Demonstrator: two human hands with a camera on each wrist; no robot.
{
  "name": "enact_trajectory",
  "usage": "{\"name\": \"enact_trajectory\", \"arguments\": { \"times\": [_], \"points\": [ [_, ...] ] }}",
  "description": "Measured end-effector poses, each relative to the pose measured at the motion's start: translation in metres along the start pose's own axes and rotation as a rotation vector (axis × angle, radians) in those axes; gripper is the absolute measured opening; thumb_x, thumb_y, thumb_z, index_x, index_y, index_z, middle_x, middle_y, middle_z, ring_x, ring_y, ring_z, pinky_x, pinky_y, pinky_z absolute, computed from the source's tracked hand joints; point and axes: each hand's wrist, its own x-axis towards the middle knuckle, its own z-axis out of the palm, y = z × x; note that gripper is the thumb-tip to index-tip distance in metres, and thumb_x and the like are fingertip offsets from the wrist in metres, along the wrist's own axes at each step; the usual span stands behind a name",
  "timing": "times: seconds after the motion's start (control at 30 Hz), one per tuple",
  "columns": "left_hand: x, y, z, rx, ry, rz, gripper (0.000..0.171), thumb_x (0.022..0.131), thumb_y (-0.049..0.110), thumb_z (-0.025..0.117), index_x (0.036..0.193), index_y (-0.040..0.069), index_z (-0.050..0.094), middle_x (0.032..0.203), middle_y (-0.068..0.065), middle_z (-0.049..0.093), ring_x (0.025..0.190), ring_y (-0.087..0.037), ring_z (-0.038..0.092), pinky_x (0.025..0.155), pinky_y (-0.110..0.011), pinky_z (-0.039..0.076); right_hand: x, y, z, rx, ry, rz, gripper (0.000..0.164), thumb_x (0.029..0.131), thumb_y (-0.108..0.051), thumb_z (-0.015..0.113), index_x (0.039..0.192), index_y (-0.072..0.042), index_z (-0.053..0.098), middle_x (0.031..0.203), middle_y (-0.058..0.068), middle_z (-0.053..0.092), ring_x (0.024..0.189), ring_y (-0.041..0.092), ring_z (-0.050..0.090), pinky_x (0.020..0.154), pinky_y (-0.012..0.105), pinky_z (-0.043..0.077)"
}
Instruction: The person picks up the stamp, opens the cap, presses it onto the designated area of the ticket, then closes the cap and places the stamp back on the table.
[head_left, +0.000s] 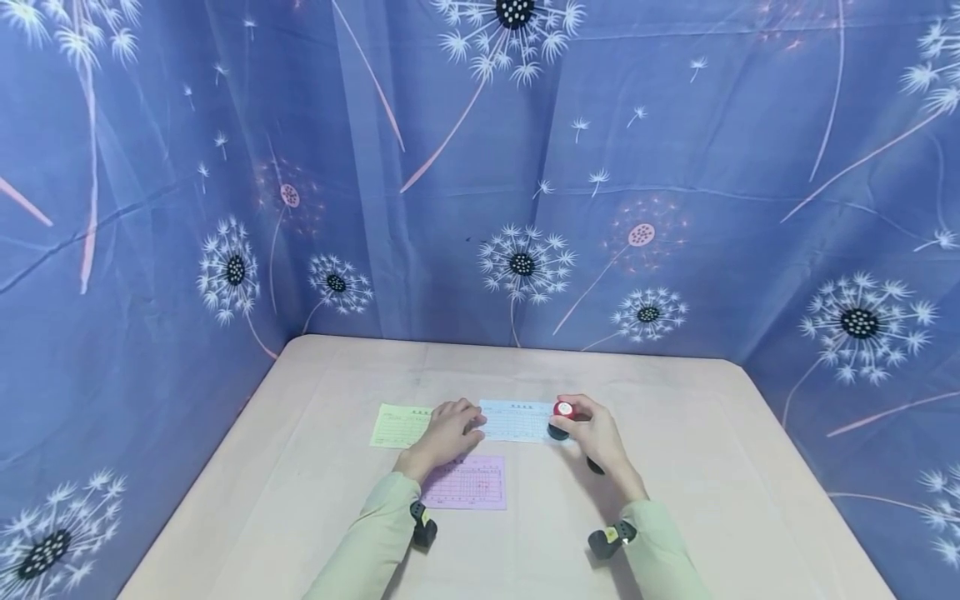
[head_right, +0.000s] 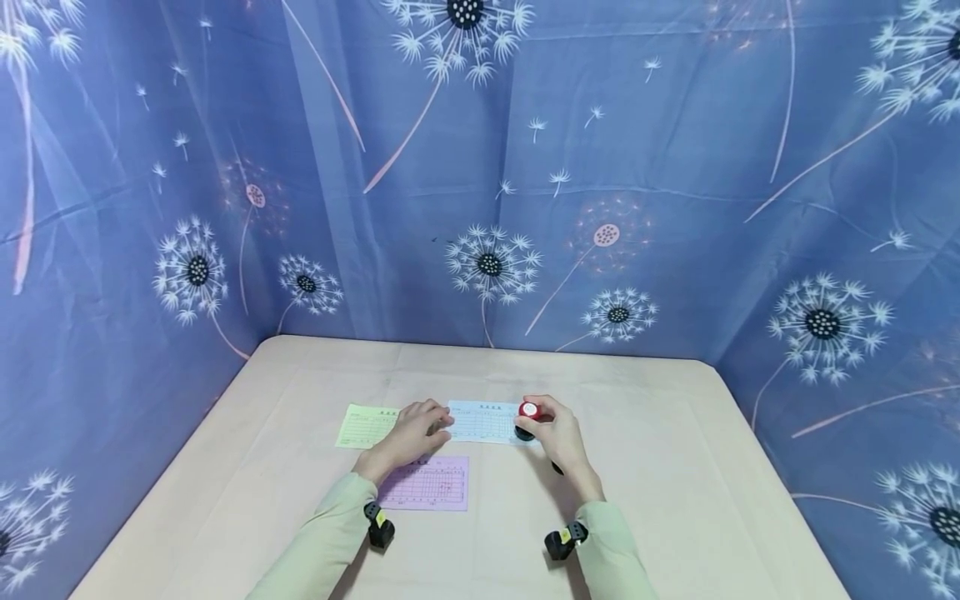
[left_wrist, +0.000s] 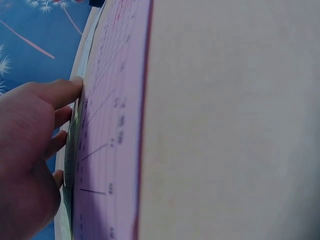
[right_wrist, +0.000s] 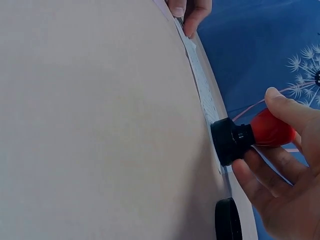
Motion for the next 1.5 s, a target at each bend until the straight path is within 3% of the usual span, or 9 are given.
{"name": "enact_trajectory", "arguments": {
  "times": [0.23, 0.5, 0.7, 0.87, 1.17, 1.37, 1.5],
  "points": [
    [0.0, 0.0, -0.002, 0.033, -0.008, -0.005, 0.028, 0.099, 0.028, 0.059, 0.122, 0.014, 0.065, 0.129, -0.004, 0.058, 0.132, -0.03, 0.046, 0.121, -0.056, 0.022, -0.003, -0.003, 0.0, -0.014, -0.017, 0.004, 0.045, 0.084, -0.019, 0.08, 0.125, -0.01, 0.067, 0.108, 0.013, 0.073, 0.098, 0.025, 0.071, 0.078, 0.019, 0.053],
    [0.006, 0.004, 0.0, 0.121, -0.022, 0.006, 0.027, 0.099, 0.029, 0.059, 0.121, 0.015, 0.065, 0.127, -0.003, 0.059, 0.127, -0.027, 0.05, 0.12, -0.053, 0.027, -0.005, -0.003, -0.003, -0.06, 0.025, -0.032, 0.044, 0.085, -0.022, 0.079, 0.126, -0.012, 0.066, 0.111, 0.013, 0.072, 0.097, 0.027, 0.07, 0.078, 0.025, 0.054],
    [0.005, 0.006, 0.002, 0.154, -0.013, 0.006, 0.029, 0.099, 0.03, 0.058, 0.123, 0.015, 0.065, 0.134, -0.005, 0.057, 0.132, -0.028, 0.048, 0.122, -0.056, 0.022, -0.007, 0.003, -0.006, 0.011, 0.121, -0.034, 0.043, 0.085, -0.029, 0.079, 0.124, -0.012, 0.068, 0.105, 0.012, 0.073, 0.086, 0.011, 0.069, 0.073, 0.018, 0.052],
    [0.003, 0.008, 0.003, 0.142, 0.006, 0.012, 0.035, 0.099, 0.026, 0.057, 0.13, 0.012, 0.061, 0.136, -0.007, 0.055, 0.133, -0.028, 0.047, 0.122, -0.051, 0.026, -0.011, 0.004, -0.018, 0.055, 0.202, -0.07, 0.042, 0.085, -0.031, 0.079, 0.122, -0.013, 0.069, 0.105, 0.012, 0.074, 0.08, -0.001, 0.065, 0.071, 0.013, 0.052],
    [0.006, 0.014, 0.006, 0.149, 0.024, 0.03, 0.042, 0.096, 0.026, 0.059, 0.136, 0.014, 0.058, 0.136, -0.005, 0.056, 0.134, -0.028, 0.046, 0.121, -0.049, 0.027, -0.024, -0.003, -0.042, 0.275, 0.252, 0.006, 0.04, 0.086, -0.021, 0.079, 0.122, -0.01, 0.068, 0.098, -0.002, 0.073, 0.08, 0.003, 0.069, 0.075, 0.026, 0.061],
    [0.011, 0.024, 0.011, 0.109, 0.018, 0.049, 0.037, 0.096, 0.026, 0.059, 0.131, 0.016, 0.061, 0.132, -0.002, 0.059, 0.133, -0.024, 0.047, 0.121, -0.048, 0.029, -0.038, -0.024, -0.053, 0.29, 0.244, -0.045, 0.039, 0.087, -0.01, 0.076, 0.123, 0.001, 0.065, 0.093, -0.006, 0.073, 0.078, 0.002, 0.069, 0.073, 0.025, 0.061],
    [0.014, 0.032, 0.015, 0.094, 0.009, 0.067, 0.034, 0.098, 0.027, 0.059, 0.129, 0.017, 0.063, 0.13, 0.0, 0.06, 0.131, -0.022, 0.05, 0.119, -0.045, 0.033, -0.042, -0.025, -0.056, 0.287, 0.242, -0.067, 0.038, 0.087, -0.009, 0.076, 0.122, 0.003, 0.065, 0.088, -0.015, 0.072, 0.077, 0.002, 0.069, 0.071, 0.023, 0.061]
  ]
}}
